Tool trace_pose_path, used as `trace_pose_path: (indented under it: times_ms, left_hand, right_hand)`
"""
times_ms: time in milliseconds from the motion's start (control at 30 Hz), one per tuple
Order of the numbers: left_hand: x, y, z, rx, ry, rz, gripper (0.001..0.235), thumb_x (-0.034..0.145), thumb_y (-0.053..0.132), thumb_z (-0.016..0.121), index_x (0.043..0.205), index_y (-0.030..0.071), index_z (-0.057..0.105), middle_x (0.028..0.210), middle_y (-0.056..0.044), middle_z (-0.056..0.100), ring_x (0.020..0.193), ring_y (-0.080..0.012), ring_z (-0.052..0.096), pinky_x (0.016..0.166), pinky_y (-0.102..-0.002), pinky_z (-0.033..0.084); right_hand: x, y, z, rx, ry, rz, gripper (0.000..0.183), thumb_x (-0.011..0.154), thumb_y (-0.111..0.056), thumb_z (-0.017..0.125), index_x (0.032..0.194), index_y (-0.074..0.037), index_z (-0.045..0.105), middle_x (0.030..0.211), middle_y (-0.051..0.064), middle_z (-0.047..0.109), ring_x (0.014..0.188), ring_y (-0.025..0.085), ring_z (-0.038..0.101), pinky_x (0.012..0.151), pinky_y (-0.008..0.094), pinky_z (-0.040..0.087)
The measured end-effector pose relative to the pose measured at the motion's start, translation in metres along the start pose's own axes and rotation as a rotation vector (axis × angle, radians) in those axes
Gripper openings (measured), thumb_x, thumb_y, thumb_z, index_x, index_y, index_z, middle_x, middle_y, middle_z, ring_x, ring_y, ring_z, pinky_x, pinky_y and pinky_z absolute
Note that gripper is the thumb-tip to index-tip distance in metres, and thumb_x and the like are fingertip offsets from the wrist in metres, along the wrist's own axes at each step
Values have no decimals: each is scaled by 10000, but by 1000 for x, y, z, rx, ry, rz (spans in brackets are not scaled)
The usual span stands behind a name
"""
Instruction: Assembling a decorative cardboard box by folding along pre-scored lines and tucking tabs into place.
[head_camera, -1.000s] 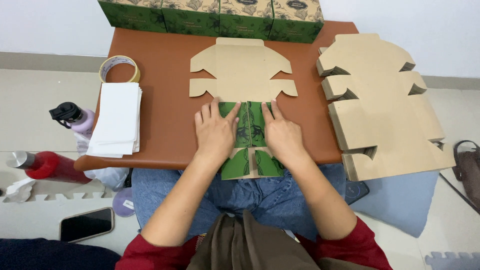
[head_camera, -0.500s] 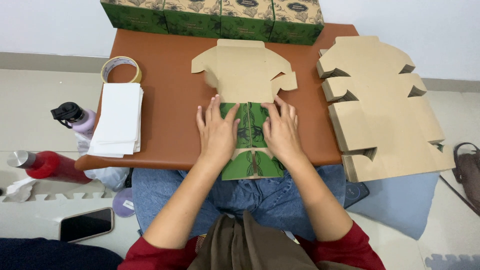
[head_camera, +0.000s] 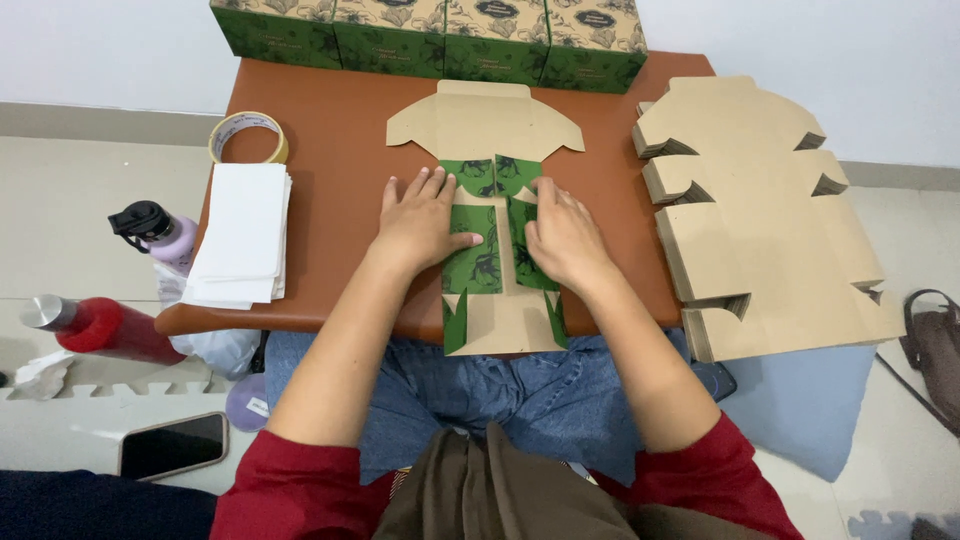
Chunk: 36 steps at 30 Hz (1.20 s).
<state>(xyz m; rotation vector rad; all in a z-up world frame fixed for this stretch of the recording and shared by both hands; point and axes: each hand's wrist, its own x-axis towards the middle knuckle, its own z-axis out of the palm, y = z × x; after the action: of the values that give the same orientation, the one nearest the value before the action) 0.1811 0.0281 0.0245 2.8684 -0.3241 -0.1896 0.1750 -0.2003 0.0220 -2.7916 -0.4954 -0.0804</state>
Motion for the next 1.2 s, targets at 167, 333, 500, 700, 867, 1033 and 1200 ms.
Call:
trace_pose_path:
  times_ms: [167,333,500,700,867,1033,1200]
  left_hand:
    - [12,0,-17,-76,3,-13,877,855,612,686,1519,99,431,1569,-127,367,1460,-315,317,1151,-554,209]
    - [42,-9,17,-175,304,-143,347,979,498,582,1186,236,677,1239,-58,495,1200,-292,457,921,-435,351]
    - [34,11,30,-194,379,-186,384,993,312,608,1308,125,493,1467,-233,398,1368,-388,330,1139,-531,181]
    - [32,24,31,-265,349,-168,504,1033,141,544,1488,95,332,1565,-342,244,1511,-448,125,1186,-610,2]
    - [16,32,14,-353,354,-126,480,1029,64,529,1478,81,361,1577,-347,191,1517,-438,166,1207,-612,25]
    - [23,26,20,-328,363,-96,554,1010,45,538,1512,66,305,1586,-334,182,1519,-433,201,1218,-610,27]
    - [26,18,21,-408,377,11,786,979,-67,497,1580,-18,-7,1553,-378,284,1523,-434,224,1220,-588,26]
  right_hand:
    - [44,28,9,-195,176,-70,241,905,-149,542,1145,-119,548,968,156,708,995,347,692,894,453,449]
    - [68,34,25,-328,438,-139,60,852,-263,697,870,-248,641,744,-32,674,797,215,700,753,375,437]
    - [63,30,43,-387,514,137,399,877,-412,696,1153,-137,608,977,85,662,997,274,632,798,435,462]
    - [71,40,61,-358,575,79,322,917,-341,683,1171,-149,635,1049,88,745,1056,251,684,1026,446,378]
    - [67,35,53,-301,558,58,277,908,-300,696,1146,-161,666,1094,99,748,1077,258,683,1041,447,376]
    - [58,20,36,-303,564,1,356,867,-217,751,1200,-142,647,1150,112,729,1138,252,663,1083,428,369]
    - [49,0,16,-144,486,-108,387,896,16,639,1272,-51,575,1160,208,708,1188,330,652,1107,457,400]
